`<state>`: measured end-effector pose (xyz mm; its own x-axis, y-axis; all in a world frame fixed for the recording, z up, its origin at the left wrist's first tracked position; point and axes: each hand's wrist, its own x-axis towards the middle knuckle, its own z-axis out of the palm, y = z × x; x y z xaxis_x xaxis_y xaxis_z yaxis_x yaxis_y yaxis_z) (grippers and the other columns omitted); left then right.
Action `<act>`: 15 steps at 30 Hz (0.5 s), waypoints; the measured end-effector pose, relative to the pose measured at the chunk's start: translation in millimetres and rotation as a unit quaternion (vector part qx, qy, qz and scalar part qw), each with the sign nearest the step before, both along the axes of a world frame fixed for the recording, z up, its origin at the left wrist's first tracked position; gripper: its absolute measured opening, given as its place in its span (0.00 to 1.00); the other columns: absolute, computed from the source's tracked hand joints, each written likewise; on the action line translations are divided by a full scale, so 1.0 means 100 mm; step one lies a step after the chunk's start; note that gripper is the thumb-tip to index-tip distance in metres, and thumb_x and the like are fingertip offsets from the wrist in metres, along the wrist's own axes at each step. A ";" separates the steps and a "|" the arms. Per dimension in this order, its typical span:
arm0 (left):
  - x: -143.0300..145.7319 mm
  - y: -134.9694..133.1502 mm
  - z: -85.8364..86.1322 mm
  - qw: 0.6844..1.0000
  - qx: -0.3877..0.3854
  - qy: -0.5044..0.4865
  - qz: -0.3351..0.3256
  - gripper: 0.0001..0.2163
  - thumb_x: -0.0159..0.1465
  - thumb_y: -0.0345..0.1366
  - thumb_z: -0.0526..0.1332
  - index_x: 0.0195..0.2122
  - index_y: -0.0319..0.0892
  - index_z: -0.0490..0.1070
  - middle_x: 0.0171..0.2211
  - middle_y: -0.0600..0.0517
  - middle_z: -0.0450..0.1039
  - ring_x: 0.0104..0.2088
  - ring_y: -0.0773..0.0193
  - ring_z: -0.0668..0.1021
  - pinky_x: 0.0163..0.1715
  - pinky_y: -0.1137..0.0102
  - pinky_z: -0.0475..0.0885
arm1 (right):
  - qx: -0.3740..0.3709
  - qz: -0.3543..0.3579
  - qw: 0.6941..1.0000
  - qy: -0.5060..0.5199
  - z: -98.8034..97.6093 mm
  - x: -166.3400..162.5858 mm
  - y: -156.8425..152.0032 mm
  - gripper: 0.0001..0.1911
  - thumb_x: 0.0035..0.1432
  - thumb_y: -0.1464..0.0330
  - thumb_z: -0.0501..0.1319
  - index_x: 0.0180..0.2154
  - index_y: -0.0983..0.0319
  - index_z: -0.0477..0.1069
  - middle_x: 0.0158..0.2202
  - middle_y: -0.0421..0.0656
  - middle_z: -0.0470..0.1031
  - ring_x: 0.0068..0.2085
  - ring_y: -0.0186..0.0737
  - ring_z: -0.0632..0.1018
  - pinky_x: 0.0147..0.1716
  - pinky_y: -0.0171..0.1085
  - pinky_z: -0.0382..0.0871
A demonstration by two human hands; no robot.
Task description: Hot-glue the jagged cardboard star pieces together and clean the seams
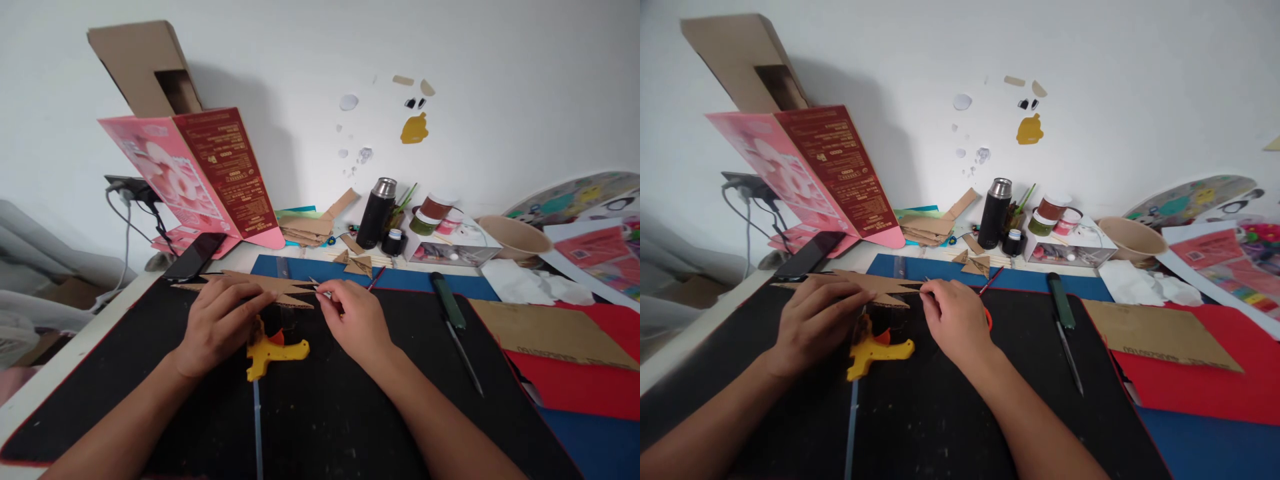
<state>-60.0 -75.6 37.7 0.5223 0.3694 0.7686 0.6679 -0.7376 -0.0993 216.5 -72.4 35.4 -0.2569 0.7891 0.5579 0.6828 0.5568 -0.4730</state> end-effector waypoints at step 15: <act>-0.04 0.02 -0.01 1.000 0.001 0.004 0.014 0.14 0.73 0.29 0.61 0.56 0.48 0.77 0.44 0.48 0.82 0.44 0.56 0.81 0.45 0.61 0.75 | -0.008 0.002 1.000 -0.005 -0.02 0.01 0.02 0.06 0.70 0.72 0.63 0.40 0.58 0.78 0.29 0.41 0.78 0.32 0.43 0.77 0.34 0.38 0.65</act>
